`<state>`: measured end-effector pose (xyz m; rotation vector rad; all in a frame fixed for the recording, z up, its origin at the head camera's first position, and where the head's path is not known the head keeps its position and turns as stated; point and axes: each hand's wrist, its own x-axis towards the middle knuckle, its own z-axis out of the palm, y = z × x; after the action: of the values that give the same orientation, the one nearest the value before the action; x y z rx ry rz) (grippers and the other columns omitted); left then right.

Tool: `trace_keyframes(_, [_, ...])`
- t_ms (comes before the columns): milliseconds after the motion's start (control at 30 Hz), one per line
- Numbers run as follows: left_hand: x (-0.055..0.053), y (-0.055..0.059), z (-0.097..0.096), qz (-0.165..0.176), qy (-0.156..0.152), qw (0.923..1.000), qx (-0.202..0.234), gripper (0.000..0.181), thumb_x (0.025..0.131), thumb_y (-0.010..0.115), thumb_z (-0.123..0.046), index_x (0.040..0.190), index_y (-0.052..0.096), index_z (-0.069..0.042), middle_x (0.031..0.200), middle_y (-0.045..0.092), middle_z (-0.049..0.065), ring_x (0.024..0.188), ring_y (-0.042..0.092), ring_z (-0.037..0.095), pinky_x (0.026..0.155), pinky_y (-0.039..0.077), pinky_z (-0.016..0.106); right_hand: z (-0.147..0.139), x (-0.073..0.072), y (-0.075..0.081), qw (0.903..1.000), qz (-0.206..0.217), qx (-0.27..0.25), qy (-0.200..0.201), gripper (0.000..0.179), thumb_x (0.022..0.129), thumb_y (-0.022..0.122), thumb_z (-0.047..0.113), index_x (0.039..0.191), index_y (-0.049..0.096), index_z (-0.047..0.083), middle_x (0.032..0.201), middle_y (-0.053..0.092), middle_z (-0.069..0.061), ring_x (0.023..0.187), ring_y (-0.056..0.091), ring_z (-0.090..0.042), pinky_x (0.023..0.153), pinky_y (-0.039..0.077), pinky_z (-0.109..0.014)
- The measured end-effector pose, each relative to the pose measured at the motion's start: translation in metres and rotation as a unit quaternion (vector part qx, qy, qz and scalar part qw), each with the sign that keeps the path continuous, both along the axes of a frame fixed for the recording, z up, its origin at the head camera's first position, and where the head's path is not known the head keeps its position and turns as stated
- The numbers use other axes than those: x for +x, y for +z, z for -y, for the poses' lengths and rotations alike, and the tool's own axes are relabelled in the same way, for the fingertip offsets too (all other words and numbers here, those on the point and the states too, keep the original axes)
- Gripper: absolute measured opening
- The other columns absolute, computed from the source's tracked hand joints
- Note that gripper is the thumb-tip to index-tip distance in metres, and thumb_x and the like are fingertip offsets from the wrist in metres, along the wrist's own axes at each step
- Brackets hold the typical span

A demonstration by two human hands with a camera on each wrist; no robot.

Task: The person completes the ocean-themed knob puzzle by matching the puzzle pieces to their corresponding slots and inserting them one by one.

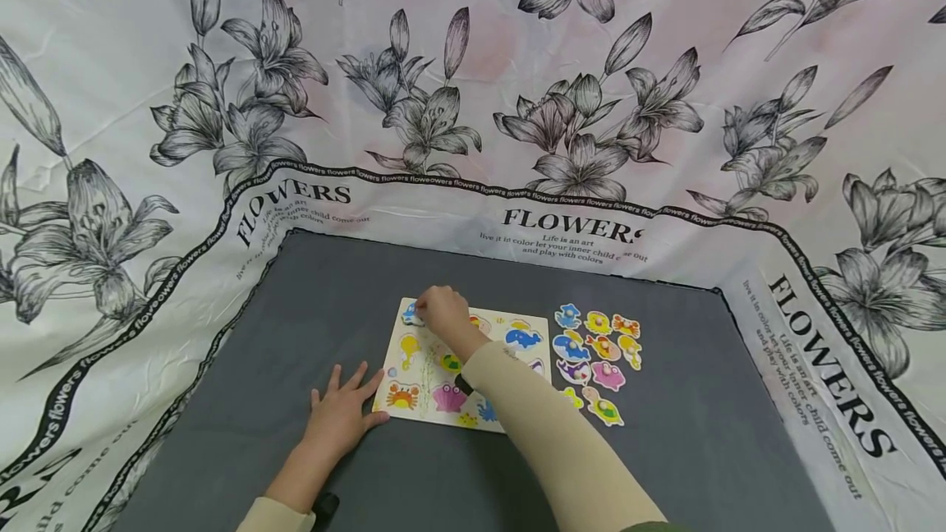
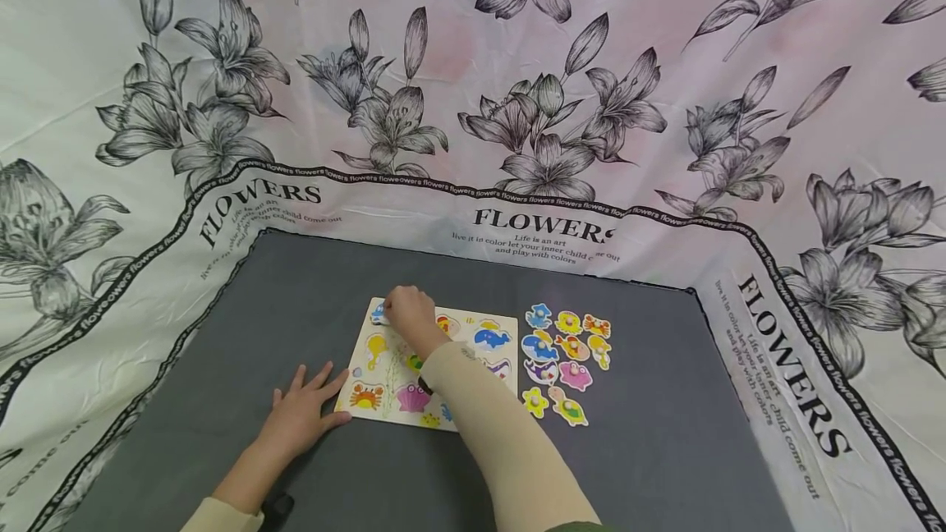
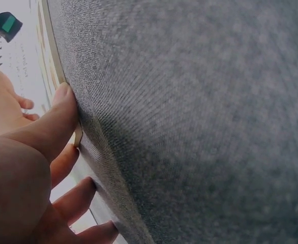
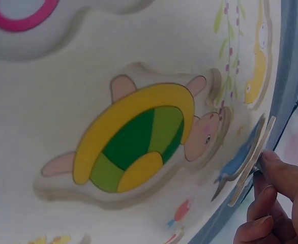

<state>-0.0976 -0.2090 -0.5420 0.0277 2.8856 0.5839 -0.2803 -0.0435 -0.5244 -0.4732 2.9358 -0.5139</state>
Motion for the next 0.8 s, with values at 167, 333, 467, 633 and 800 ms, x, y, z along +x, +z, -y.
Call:
trace_keyframes(167, [0.0008, -0.0005, 0.0007, -0.004, -0.001, 1.0000, 0.000, 0.074, 0.085, 0.076, -0.045, 0.151, 0.051, -0.022, 0.160, 0.040, 0.015, 0.148, 0.020, 0.056, 0.103, 0.024, 0.084, 0.0019, 0.0011, -0.0044, 0.9999, -0.004, 0.014, -0.002, 0.019, 0.097, 0.071, 0.027, 0.114, 0.079, 0.023, 0.114, 0.076, 0.005, 0.104, 0.071, -0.019, 0.088, 0.058, -0.040])
trace_keyframes(333, [0.0006, -0.0015, 0.0013, -0.010, 0.001, 0.9999, -0.004, 0.074, 0.085, 0.076, -0.046, 0.151, 0.051, -0.022, 0.160, 0.040, 0.015, 0.148, 0.020, 0.055, 0.103, 0.024, 0.084, 0.0022, 0.0008, -0.0056, 0.9998, -0.007, 0.020, -0.003, 0.021, 0.097, 0.070, 0.029, 0.115, 0.079, 0.024, 0.116, 0.075, 0.005, 0.104, 0.071, -0.018, 0.088, 0.058, -0.039])
trace_keyframes(467, [-0.0003, -0.0012, -0.0001, -0.015, 0.002, 0.9999, -0.006, 0.074, 0.084, 0.077, -0.046, 0.150, 0.052, -0.022, 0.159, 0.041, 0.015, 0.148, 0.021, 0.056, 0.103, 0.024, 0.084, 0.0006, -0.0005, -0.0066, 0.9999, -0.006, 0.011, -0.003, 0.021, 0.096, 0.071, 0.029, 0.115, 0.079, 0.023, 0.117, 0.075, 0.004, 0.105, 0.070, -0.017, 0.091, 0.057, -0.038])
trace_keyframes(633, [-0.0006, -0.0025, -0.0019, -0.018, -0.004, 0.9998, -0.004, 0.074, 0.084, 0.077, -0.046, 0.150, 0.053, -0.022, 0.159, 0.041, 0.015, 0.147, 0.022, 0.056, 0.102, 0.025, 0.084, -0.0003, -0.0021, -0.0090, 0.9999, 0.002, 0.011, -0.009, 0.020, 0.097, 0.071, 0.028, 0.114, 0.078, 0.023, 0.116, 0.075, 0.004, 0.104, 0.069, -0.017, 0.092, 0.056, -0.037])
trace_keyframes(800, [0.0007, -0.0025, 0.0007, -0.012, 0.000, 0.9999, -0.004, 0.074, 0.085, 0.076, -0.045, 0.150, 0.052, -0.021, 0.159, 0.040, 0.015, 0.148, 0.020, 0.056, 0.103, 0.023, 0.084, 0.0022, -0.0020, -0.0098, 0.9997, 0.024, 0.008, 0.002, 0.020, 0.098, 0.069, 0.027, 0.116, 0.077, 0.022, 0.116, 0.073, 0.005, 0.105, 0.067, -0.016, 0.093, 0.055, -0.037])
